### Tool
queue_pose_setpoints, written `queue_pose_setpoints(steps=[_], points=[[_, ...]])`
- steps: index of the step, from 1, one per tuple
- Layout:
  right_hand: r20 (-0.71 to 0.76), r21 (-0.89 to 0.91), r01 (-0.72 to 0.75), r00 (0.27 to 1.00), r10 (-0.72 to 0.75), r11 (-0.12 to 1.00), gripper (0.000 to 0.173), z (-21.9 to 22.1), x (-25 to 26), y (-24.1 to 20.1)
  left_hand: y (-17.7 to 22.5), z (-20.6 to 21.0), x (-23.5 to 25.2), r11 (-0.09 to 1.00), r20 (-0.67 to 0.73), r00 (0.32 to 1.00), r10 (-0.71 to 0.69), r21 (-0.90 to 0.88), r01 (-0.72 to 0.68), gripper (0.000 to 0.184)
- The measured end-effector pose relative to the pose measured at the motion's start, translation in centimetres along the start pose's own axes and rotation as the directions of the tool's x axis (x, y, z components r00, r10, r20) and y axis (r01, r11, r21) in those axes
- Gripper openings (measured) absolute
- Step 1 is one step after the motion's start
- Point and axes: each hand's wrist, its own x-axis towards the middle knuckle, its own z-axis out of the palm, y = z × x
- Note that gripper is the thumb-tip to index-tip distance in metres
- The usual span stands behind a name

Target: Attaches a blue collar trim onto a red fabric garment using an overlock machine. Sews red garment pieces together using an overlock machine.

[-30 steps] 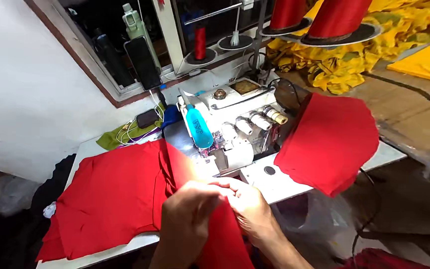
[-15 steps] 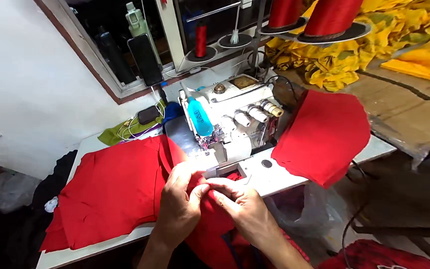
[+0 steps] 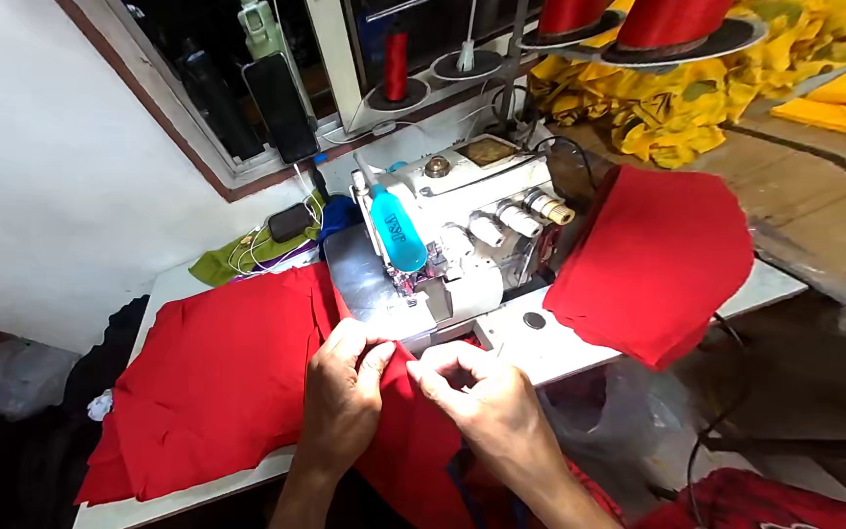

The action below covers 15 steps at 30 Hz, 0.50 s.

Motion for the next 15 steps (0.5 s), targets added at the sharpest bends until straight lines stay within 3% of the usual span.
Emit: queue_pose_setpoints(steps=[3, 5, 8, 10, 15], points=[[-0.026, -0.082, -0.064, 0.998, 0.062, 0.995, 0.019, -0.3, 2.1, -0.2, 0.1, 0.3, 2.6, 0.989, -0.001, 0.999, 0.043, 0.143, -0.043, 0.009], [-0.040, -0.075, -0.056, 0.998, 0.053, 0.996, 0.016, -0.1, 3.4, 0.8, -1.0, 1.4, 4.3, 0.973, 0.000, 0.996, 0.092, 0.212, -0.090, 0.006], [-0.044, -0.017, -0.183, 0.982, 0.182, 0.983, 0.017, 0.0, 3.6, 2.4, -3.0, 3.9, 4.7, 0.960, -0.025, 0.992, 0.121, 0.258, -0.110, 0.004], [-0.047, -0.002, -0.220, 0.974, 0.220, 0.976, 0.016, -0.1, 2.8, 3.1, -3.2, 4.9, 3.8, 0.938, -0.027, 0.997, 0.078, 0.341, -0.064, 0.016], [0.027, -0.105, -0.078, 0.996, 0.081, 0.991, 0.027, -0.5, 3.1, 3.2, -3.0, 5.6, 4.4, 0.833, 0.158, 0.987, -0.018, 0.548, -0.073, 0.049]])
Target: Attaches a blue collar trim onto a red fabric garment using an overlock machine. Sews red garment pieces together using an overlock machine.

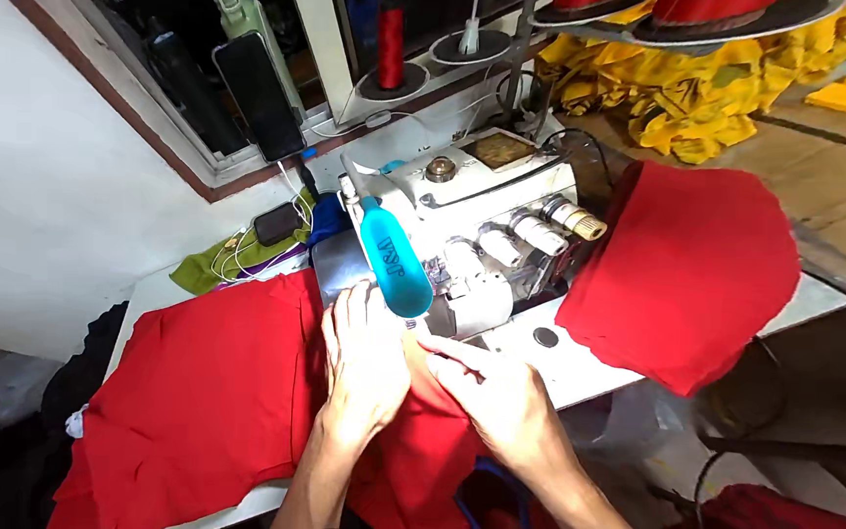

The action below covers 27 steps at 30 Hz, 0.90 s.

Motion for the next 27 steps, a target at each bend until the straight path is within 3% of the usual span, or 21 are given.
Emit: queue_pose_setpoints(steps=[3, 10, 19, 21, 24, 26, 27], points=[[0.042, -0.010, -0.065, 0.997, 0.065, 0.998, 0.029, -0.2, 1.0, -0.3, -0.3, -0.2, 1.1, 0.999, 0.076, 0.997, -0.025, 0.030, 0.023, 0.052], [-0.137, 0.083, -0.150, 0.977, 0.160, 0.985, 0.017, 0.8, 1.4, -0.5, -0.4, -0.2, 2.2, 0.995, 0.103, 0.993, -0.052, 0.087, 0.044, 0.049], [-0.205, 0.059, -0.132, 0.968, 0.141, 0.990, 0.015, 1.5, 1.8, -0.5, -1.6, 0.5, 3.2, 0.988, 0.116, 0.986, -0.118, 0.113, 0.105, 0.056], [-0.218, 0.036, -0.125, 0.967, 0.130, 0.991, 0.017, 1.6, 2.2, -0.6, -1.7, 0.3, 3.7, 0.980, 0.096, 0.976, -0.194, 0.055, 0.189, 0.055], [-0.132, 0.071, -0.161, 0.977, 0.170, 0.984, 0.017, 0.9, 1.9, -0.5, -2.6, -0.4, 1.7, 0.906, 0.046, 0.935, -0.350, -0.236, 0.351, 0.079], [0.044, 0.089, -0.173, 0.984, 0.170, 0.981, 0.022, -0.6, 0.2, 0.7, -3.8, -0.9, -3.1, 0.866, 0.089, 0.936, -0.341, -0.358, 0.350, 0.091], [0.149, 0.105, -0.188, 0.974, 0.171, 0.977, 0.030, -1.5, -1.1, 1.6, -4.4, -1.3, -6.0, 0.877, 0.093, 0.953, -0.289, -0.374, 0.303, 0.089]])
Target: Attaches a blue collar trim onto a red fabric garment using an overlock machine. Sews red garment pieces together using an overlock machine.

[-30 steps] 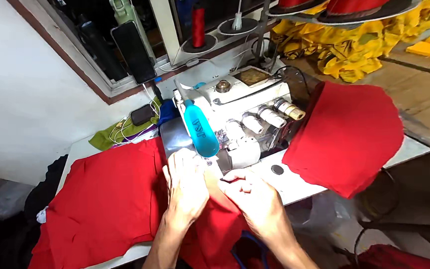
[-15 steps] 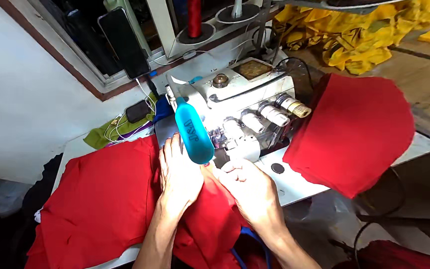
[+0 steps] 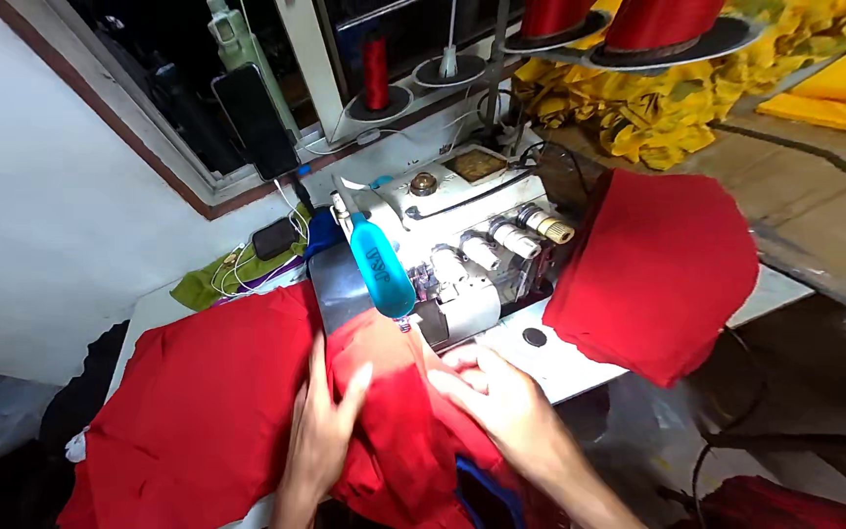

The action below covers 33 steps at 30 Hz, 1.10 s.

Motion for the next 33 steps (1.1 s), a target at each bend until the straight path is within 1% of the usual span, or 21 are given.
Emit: queue_pose_setpoints(steps=[1, 2, 3, 4, 5, 6, 7, 8, 9, 10, 11, 13, 15, 17, 19, 21, 24, 26, 28, 31, 33], points=[[0.120, 0.039, -0.054, 0.992, 0.049, 0.998, 0.036, -1.0, -1.3, 0.7, -1.3, -0.7, -2.6, 0.995, 0.009, 0.995, 0.102, 0.019, -0.102, 0.078], [0.263, 0.105, -0.130, 0.960, 0.098, 0.986, 0.035, -2.0, -2.4, 1.1, -2.2, -1.7, -4.6, 0.980, 0.061, 0.979, 0.194, 0.040, -0.197, 0.061], [0.410, 0.227, -0.207, 0.907, 0.099, 0.952, 0.026, -2.8, -3.5, 1.2, -2.5, -3.2, -6.0, 0.968, 0.156, 0.960, 0.231, 0.068, -0.243, 0.044], [0.540, 0.367, -0.283, 0.841, 0.044, 0.886, 0.018, -3.2, -4.2, 1.4, -2.5, -4.8, -6.4, 0.961, 0.247, 0.942, 0.228, 0.101, -0.259, 0.033], [0.627, 0.491, -0.345, 0.777, -0.050, 0.800, 0.016, -3.1, -4.7, 1.8, -2.6, -6.6, -5.9, 0.955, 0.298, 0.930, 0.213, 0.137, -0.263, 0.026], [0.667, 0.590, -0.391, 0.729, -0.154, 0.706, 0.022, -2.5, -5.0, 2.0, -2.9, -8.6, -4.6, 0.950, 0.289, 0.937, 0.199, 0.179, -0.257, 0.022], [0.646, 0.651, -0.393, 0.736, -0.202, 0.649, 0.024, -1.5, -5.4, 1.6, -2.8, -10.8, -3.0, 0.946, 0.217, 0.961, 0.171, 0.236, -0.221, 0.020], [0.575, 0.675, -0.352, 0.801, -0.165, 0.648, 0.020, -0.3, -6.1, 0.8, -2.4, -13.0, -1.4, 0.943, 0.095, 0.987, 0.132, 0.295, -0.155, 0.024], [0.469, 0.639, -0.289, 0.881, -0.063, 0.713, 0.015, 1.1, -7.0, -0.2, -2.2, -14.6, 0.1, 0.924, -0.077, 0.987, 0.139, 0.368, -0.101, 0.030], [0.362, 0.548, -0.242, 0.931, 0.033, 0.801, 0.012, 2.3, -7.8, -0.9, -2.1, -15.3, 1.3, 0.890, -0.224, 0.957, 0.183, 0.452, -0.065, 0.039], [0.297, 0.469, -0.223, 0.951, 0.086, 0.855, 0.012, 3.2, -8.5, -1.0, -2.0, -15.3, 2.0, 0.859, -0.285, 0.928, 0.241, 0.508, -0.067, 0.048], [0.287, 0.436, -0.227, 0.952, 0.104, 0.871, 0.017, 3.7, -9.3, -0.9, -0.6, -13.0, 1.2, 0.858, -0.241, 0.914, 0.328, 0.481, -0.181, 0.049], [0.290, 0.442, -0.240, 0.950, 0.116, 0.864, 0.018, 3.5, -10.0, -0.9, 1.1, -7.8, -1.8, 0.904, -0.180, 0.919, 0.351, 0.320, -0.283, 0.042], [0.295, 0.445, -0.237, 0.949, 0.108, 0.864, 0.019, 2.9, -10.2, -1.2, 1.2, -2.5, -3.8, 0.923, -0.194, 0.908, 0.370, 0.182, -0.338, 0.040], [0.321, 0.455, -0.227, 0.944, 0.079, 0.861, 0.018, 2.2, -10.2, -1.4, 0.3, 1.4, -4.6, 0.906, -0.266, 0.876, 0.403, 0.248, -0.342, 0.041], [0.382, 0.472, -0.234, 0.923, 0.042, 0.850, 0.018, 1.4, -9.6, -1.0, -0.5, 3.2, -4.8, 0.872, -0.314, 0.834, 0.453, 0.348, -0.343, 0.032], [0.474, 0.428, -0.254, 0.880, 0.024, 0.867, 0.019, 0.4, -7.5, 0.3, -1.9, 3.5, -5.3, 0.856, -0.312, 0.816, 0.487, 0.355, -0.375, 0.022], [0.389, 0.301, -0.156, 0.921, 0.029, 0.941, 0.028, 0.4, -5.0, 1.2, -2.2, 2.7, -5.6, 0.881, -0.326, 0.827, 0.459, 0.289, -0.375, 0.021], [0.311, 0.153, -0.098, 0.949, 0.046, 0.983, 0.039, 0.3, -1.9, 1.1, -1.2, 1.5, -5.9, 0.916, -0.354, 0.846, 0.398, 0.194, -0.350, 0.021], [0.259, 0.181, -0.107, 0.964, 0.057, 0.978, 0.027, 0.8, 1.2, -0.5, 2.0, -0.3, -5.7, 0.930, -0.390, 0.847, 0.361, 0.088, -0.356, 0.024], [0.220, 0.184, -0.107, 0.973, 0.066, 0.977, 0.025, 1.2, 1.7, -0.7, 4.2, -1.1, -5.9, 0.934, -0.385, 0.853, 0.352, 0.082, -0.349, 0.024]])
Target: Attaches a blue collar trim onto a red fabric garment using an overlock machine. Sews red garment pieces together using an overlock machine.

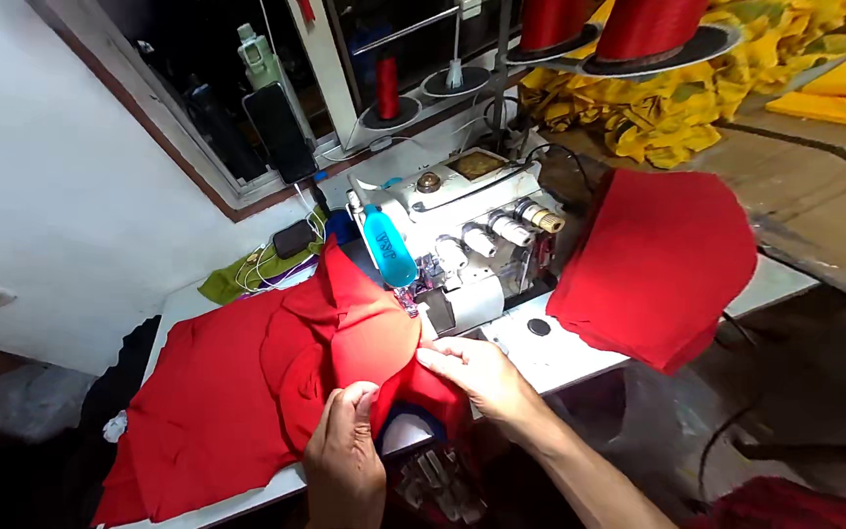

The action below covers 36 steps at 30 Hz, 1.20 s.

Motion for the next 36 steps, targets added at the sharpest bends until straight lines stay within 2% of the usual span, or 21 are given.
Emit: queue_pose_setpoints(steps=[4, 7, 11, 18, 22, 28, 33, 36], points=[[-0.097, -0.006, 0.031, 0.995, -0.031, 1.000, 0.023, -0.3, -0.8, 1.0, 3.6, -0.9, 0.5, 0.983, 0.119, 0.993, -0.013, 0.181, -0.009, 0.035], [-0.113, 0.022, 0.024, 0.993, -0.021, 0.999, 0.024, -0.4, -1.1, 1.6, 5.4, -0.7, 1.0, 0.970, 0.155, 0.987, 0.036, 0.231, -0.071, 0.018], [-0.136, 0.071, 0.008, 0.991, 0.001, 0.997, 0.024, -0.2, -1.5, 1.6, 7.1, -0.3, 1.7, 0.962, 0.182, 0.981, 0.064, 0.251, -0.109, 0.019], [-0.221, 0.011, -0.006, 0.975, 0.008, 1.000, 0.019, 0.6, -1.2, 0.7, 6.9, 2.8, 4.2, 0.894, 0.146, 0.983, 0.114, 0.417, -0.165, 0.022], [-0.274, -0.024, 0.050, 0.960, -0.055, 0.998, 0.019, 1.4, -0.9, 0.7, 6.0, 4.2, 5.7, 0.843, 0.185, 0.976, 0.119, 0.501, -0.197, 0.019], [-0.361, -0.082, 0.098, 0.925, -0.121, 0.992, 0.024, 2.2, -0.8, 0.7, 5.6, 5.3, 7.0, 0.784, 0.214, 0.975, 0.055, 0.596, -0.175, 0.017], [-0.405, -0.111, 0.144, 0.897, -0.177, 0.983, 0.025, 2.6, -0.7, 0.7, 6.2, 6.0, 7.8, 0.760, 0.270, 0.959, -0.084, 0.641, -0.113, 0.018], [-0.412, -0.091, 0.101, 0.902, -0.130, 0.991, 0.025, 2.7, -0.7, 0.3, 6.3, 6.8, 8.2, 0.753, 0.289, 0.949, -0.129, 0.652, -0.096, 0.020]])
